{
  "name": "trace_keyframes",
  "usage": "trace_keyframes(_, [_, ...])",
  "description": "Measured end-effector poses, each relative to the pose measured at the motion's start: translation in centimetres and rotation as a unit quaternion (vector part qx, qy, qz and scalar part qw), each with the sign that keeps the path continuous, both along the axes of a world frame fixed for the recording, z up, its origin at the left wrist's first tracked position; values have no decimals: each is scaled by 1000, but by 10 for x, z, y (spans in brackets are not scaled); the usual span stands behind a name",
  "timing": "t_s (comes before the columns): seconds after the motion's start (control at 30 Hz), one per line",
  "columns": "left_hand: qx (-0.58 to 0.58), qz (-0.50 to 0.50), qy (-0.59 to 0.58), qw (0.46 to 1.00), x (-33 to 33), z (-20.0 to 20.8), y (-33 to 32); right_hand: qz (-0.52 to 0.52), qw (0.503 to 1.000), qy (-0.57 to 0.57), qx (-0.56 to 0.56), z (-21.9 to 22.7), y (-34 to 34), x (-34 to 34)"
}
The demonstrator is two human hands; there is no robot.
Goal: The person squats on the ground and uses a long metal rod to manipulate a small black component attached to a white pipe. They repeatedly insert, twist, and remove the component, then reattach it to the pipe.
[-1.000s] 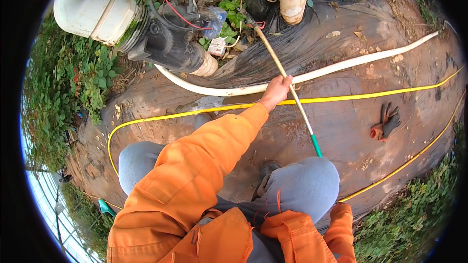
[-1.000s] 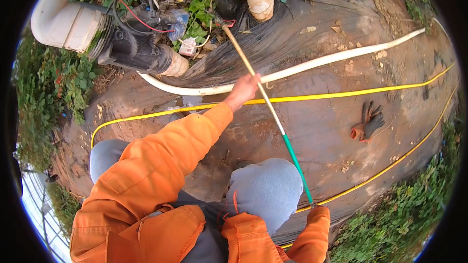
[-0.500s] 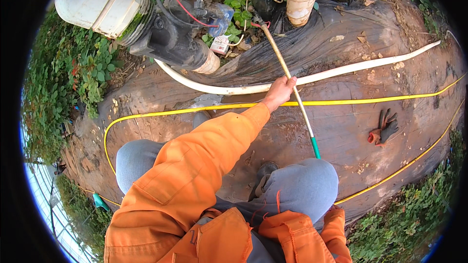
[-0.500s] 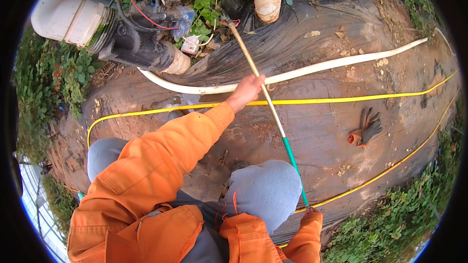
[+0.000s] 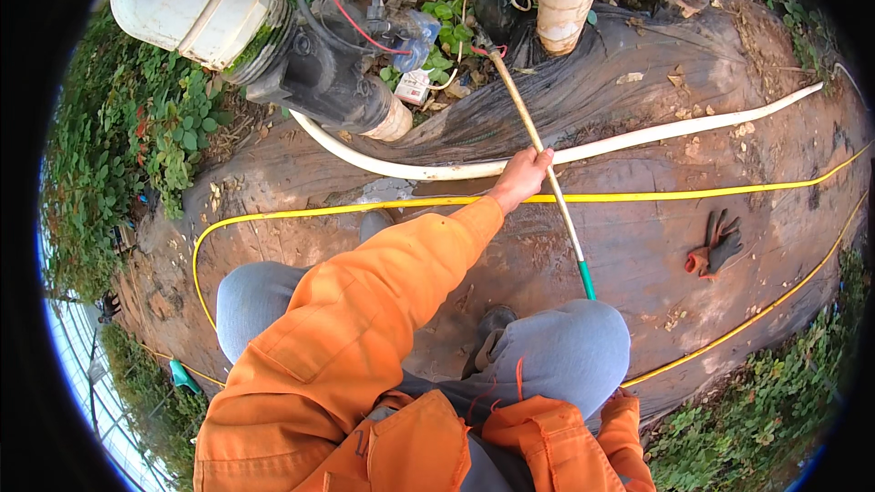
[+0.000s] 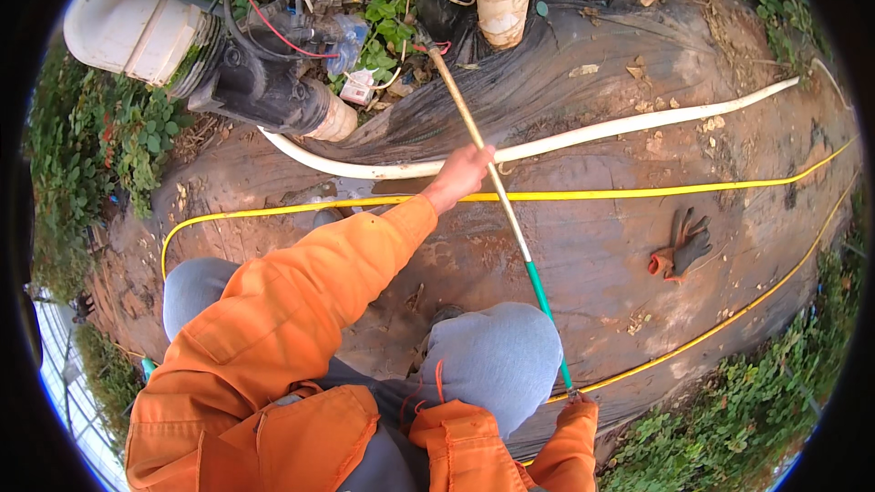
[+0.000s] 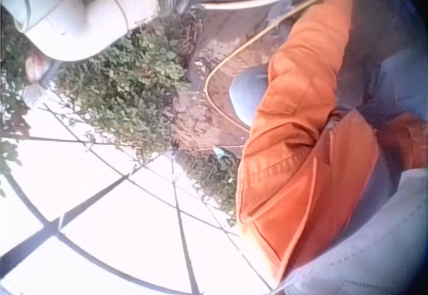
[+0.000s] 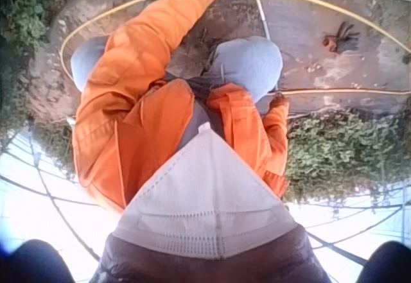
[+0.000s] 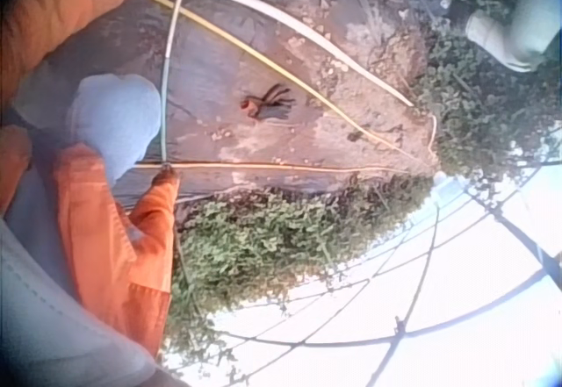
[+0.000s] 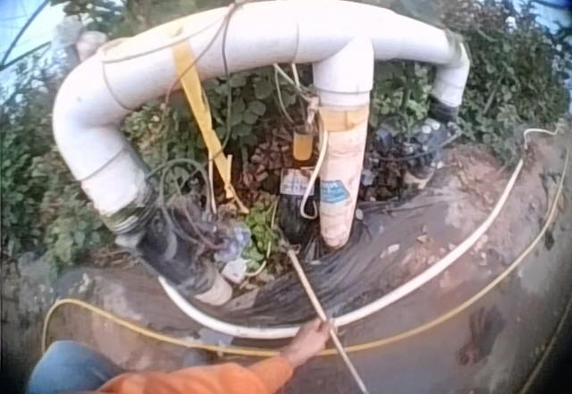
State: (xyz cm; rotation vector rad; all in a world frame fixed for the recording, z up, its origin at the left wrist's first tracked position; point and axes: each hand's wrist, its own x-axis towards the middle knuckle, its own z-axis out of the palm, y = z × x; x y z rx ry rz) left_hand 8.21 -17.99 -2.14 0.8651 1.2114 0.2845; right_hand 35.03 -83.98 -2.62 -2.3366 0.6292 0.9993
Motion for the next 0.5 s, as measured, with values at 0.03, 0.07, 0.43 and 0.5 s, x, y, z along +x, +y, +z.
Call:
trace_keyframes(0.03, [3,-3,2,1000,-1,-1,0,1,1000,1,-1,0,-1,1])
trace_keyframes(0.07, [20,1,13,1000,-2,-2,-1,1,1000,1,0,0,-1,1])
trace_keyframes(0.43, [3,-5,-1,1000,-1,0,0,7,1000,1,10,1,-6,7])
trace_keyframes(0.5, [0,-8,2,1000,-3,-2,0,9,1000,1,13,0,-5,8])
